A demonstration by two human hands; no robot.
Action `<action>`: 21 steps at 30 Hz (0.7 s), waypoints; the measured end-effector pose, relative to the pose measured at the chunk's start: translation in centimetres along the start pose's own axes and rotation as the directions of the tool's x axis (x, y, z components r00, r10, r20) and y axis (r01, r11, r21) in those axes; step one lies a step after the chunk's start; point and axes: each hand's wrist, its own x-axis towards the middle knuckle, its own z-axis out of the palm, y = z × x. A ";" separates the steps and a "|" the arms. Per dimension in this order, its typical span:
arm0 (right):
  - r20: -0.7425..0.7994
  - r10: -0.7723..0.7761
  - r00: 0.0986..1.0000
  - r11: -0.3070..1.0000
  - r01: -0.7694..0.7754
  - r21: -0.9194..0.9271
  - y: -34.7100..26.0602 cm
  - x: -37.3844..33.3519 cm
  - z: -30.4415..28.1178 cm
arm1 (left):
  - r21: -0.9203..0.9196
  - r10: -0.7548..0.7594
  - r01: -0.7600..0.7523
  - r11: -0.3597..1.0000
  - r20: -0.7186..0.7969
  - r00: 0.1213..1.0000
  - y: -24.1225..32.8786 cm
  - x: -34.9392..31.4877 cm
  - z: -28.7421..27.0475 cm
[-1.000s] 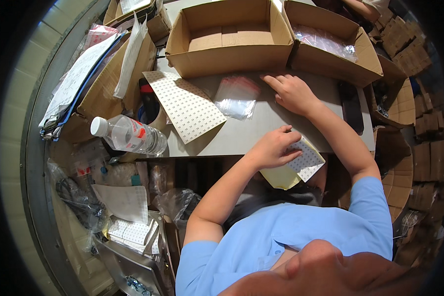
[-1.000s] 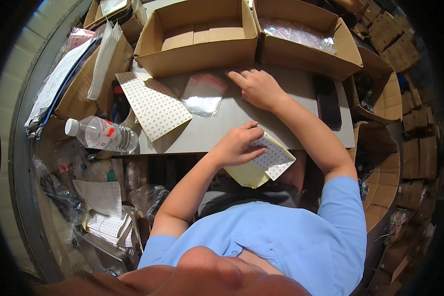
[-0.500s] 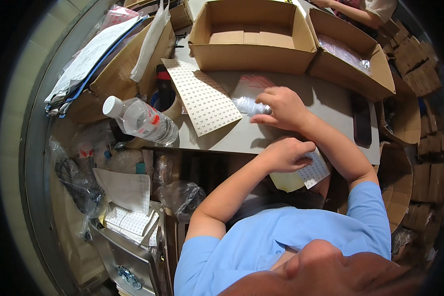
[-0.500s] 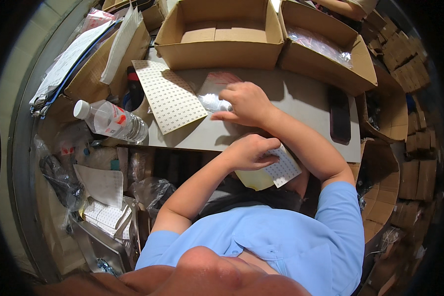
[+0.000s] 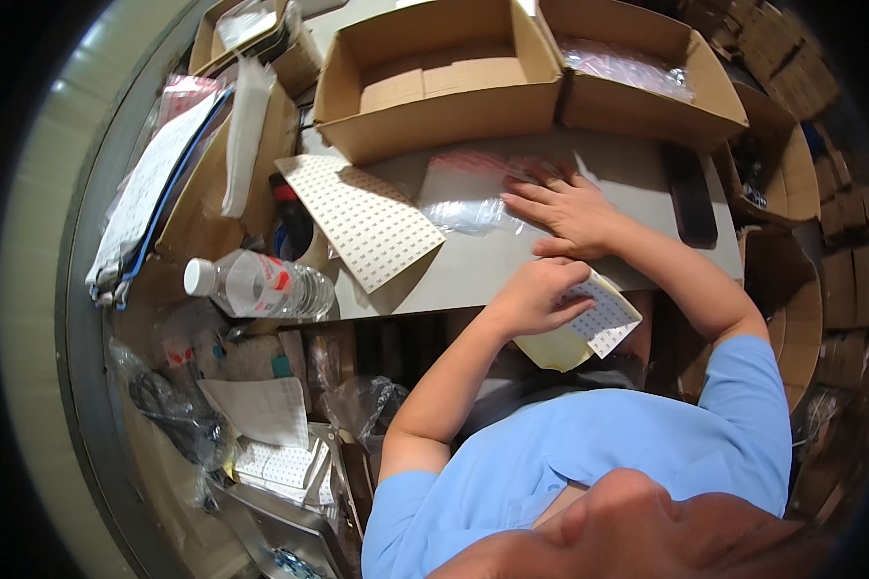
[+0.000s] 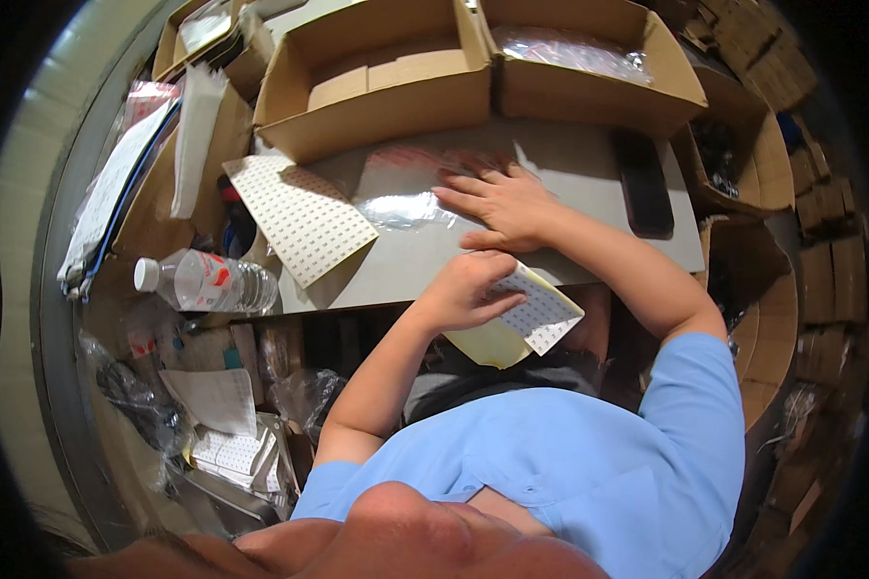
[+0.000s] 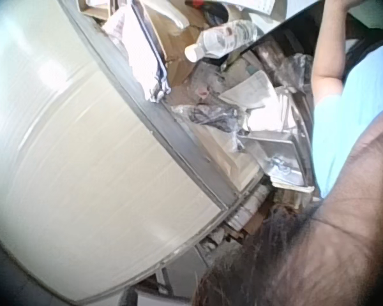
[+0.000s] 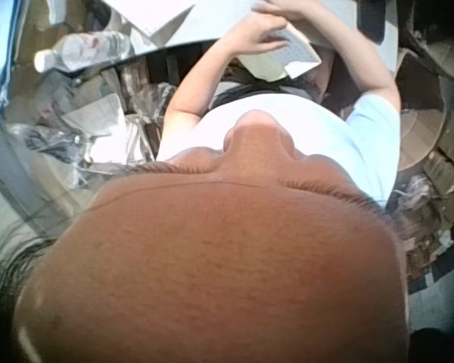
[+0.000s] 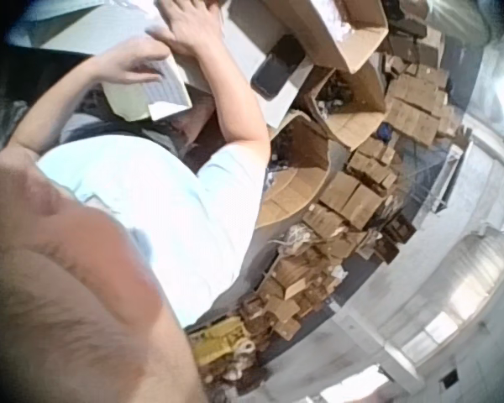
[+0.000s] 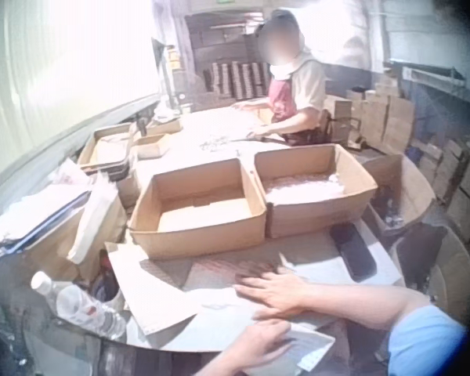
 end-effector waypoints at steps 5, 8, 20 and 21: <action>-0.349 -0.134 0.928 0.989 0.101 -0.110 5.3 -4.8 3.9 | -0.179 -0.146 0.145 0.973 0.008 0.989 0.5 0.8 -0.3; -0.757 0.048 0.651 0.783 0.446 0.433 6.5 -5.8 3.7 | -0.240 -0.144 0.148 0.959 0.035 0.989 0.4 2.3 0.0; -0.390 0.376 0.841 0.505 0.167 0.847 2.1 -11.1 0.8 | 0.011 -0.060 0.059 0.998 0.070 0.996 0.0 6.7 0.6; -0.390 0.374 0.842 0.539 0.144 0.830 1.9 -11.1 0.5 | -0.004 -0.047 0.047 0.999 0.051 0.998 -0.2 6.6 0.6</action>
